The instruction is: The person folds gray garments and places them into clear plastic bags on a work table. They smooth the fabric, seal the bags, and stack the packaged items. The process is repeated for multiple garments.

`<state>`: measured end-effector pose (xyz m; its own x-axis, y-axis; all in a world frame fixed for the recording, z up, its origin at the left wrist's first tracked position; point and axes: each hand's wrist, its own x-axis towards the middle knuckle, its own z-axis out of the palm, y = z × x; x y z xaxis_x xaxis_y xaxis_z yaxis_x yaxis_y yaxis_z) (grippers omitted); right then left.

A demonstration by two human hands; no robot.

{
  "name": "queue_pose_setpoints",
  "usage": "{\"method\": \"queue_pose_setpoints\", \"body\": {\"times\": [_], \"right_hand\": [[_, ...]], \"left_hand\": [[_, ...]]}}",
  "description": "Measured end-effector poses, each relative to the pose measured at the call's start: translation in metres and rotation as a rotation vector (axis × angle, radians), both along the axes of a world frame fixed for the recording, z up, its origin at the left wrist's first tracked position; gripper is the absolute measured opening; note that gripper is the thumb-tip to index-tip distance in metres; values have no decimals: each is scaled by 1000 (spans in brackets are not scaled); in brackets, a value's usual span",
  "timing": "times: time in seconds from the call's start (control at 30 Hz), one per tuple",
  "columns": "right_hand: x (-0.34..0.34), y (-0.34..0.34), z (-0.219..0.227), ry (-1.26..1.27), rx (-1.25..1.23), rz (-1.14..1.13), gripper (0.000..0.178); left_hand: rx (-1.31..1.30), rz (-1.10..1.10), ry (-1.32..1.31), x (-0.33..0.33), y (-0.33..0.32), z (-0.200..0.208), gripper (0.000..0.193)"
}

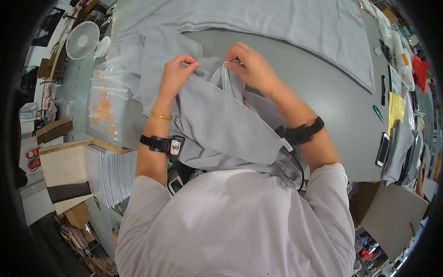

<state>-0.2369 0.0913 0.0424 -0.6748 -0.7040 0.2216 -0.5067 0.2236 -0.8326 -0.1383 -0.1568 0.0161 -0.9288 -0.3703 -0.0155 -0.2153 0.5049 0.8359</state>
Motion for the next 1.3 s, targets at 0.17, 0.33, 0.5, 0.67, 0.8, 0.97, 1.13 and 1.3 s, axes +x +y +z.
{"method": "queue_pose_setpoints", "body": {"times": [0.17, 0.33, 0.5, 0.67, 0.8, 0.97, 1.13, 1.3], "right_hand": [[-5, 23, 0, -231, -36, 0, 9], [6, 41, 4, -103, 76, -61, 6], [-8, 10, 23, 504, 45, 61, 8], [-31, -41, 26, 812, -46, 351, 8], [-36, -27, 37, 552, 118, 317, 12], [-70, 70, 83, 286, 62, -105, 20], [-88, 125, 134, 436, 126, -193, 22], [-79, 170, 280, 792, 123, -320, 17]], "left_hand": [[317, 112, 114, -12, -21, -23, 13], [-10, 131, 83, -10, -13, -21, 17], [-501, -27, 302, 0, 25, 16, 13], [-691, -164, 210, 12, 42, 44, 11], [-727, -280, 247, 52, 20, 83, 22], [-944, -470, 184, 140, -55, 154, 37], [-924, -583, -55, 167, -90, 206, 29], [-1516, -389, 536, 166, -111, 324, 28]]}}
